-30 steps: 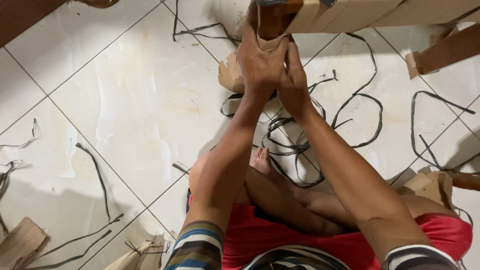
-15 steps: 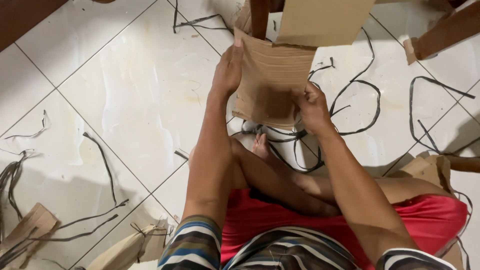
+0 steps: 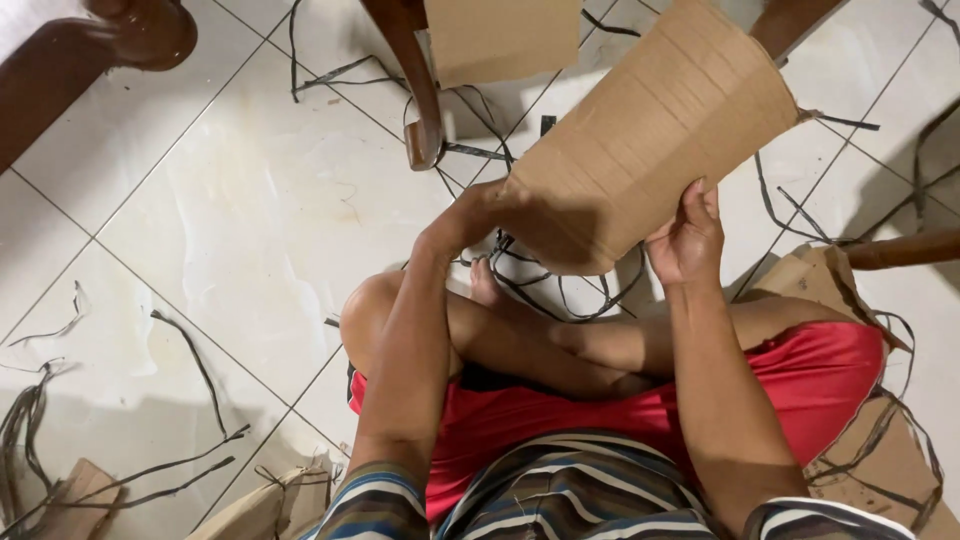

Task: Wrapping a wooden table leg with cardboard and securing it with plastic ties for shipping.

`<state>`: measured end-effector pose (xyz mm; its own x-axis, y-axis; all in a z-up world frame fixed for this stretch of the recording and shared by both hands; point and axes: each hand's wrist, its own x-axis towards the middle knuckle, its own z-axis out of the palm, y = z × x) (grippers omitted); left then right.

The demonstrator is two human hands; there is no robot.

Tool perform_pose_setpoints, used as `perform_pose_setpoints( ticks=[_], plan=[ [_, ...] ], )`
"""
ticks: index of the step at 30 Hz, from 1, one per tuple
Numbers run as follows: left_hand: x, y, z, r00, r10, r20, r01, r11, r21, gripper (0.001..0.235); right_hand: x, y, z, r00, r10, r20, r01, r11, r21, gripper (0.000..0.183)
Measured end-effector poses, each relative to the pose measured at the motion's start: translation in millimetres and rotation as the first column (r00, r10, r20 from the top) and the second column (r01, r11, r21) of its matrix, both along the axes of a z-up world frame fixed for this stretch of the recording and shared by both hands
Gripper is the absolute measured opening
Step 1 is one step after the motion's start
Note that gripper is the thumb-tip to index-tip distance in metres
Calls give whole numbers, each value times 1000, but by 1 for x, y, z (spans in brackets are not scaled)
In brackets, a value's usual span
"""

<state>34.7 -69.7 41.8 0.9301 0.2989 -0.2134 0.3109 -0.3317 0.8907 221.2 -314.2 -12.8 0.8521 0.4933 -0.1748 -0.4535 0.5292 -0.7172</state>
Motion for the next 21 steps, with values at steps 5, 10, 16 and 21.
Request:
perform_pose_setpoints(
  ticks=[5, 10, 16, 21],
  plan=[
    [19, 0, -68, 975, 215, 47, -202, 960, -193, 31, 3, -7, 5, 997, -81, -22, 81, 997, 18, 24],
    [30, -6, -89, 881, 472, 44, -438, 846, -303, 23, 5, -1, -5, 996, -81, 46, 79, 996, 50, 25],
    [23, -33, -42, 786, 607, 117, -596, 795, -118, 63, -10, 11, -4, 998, -55, 28, 53, 997, 60, 24],
    [43, -39, -83, 838, 534, -111, -363, 393, -845, 91, -17, 24, -23, 992, -4, -127, 16, 996, 91, 21]
  ],
)
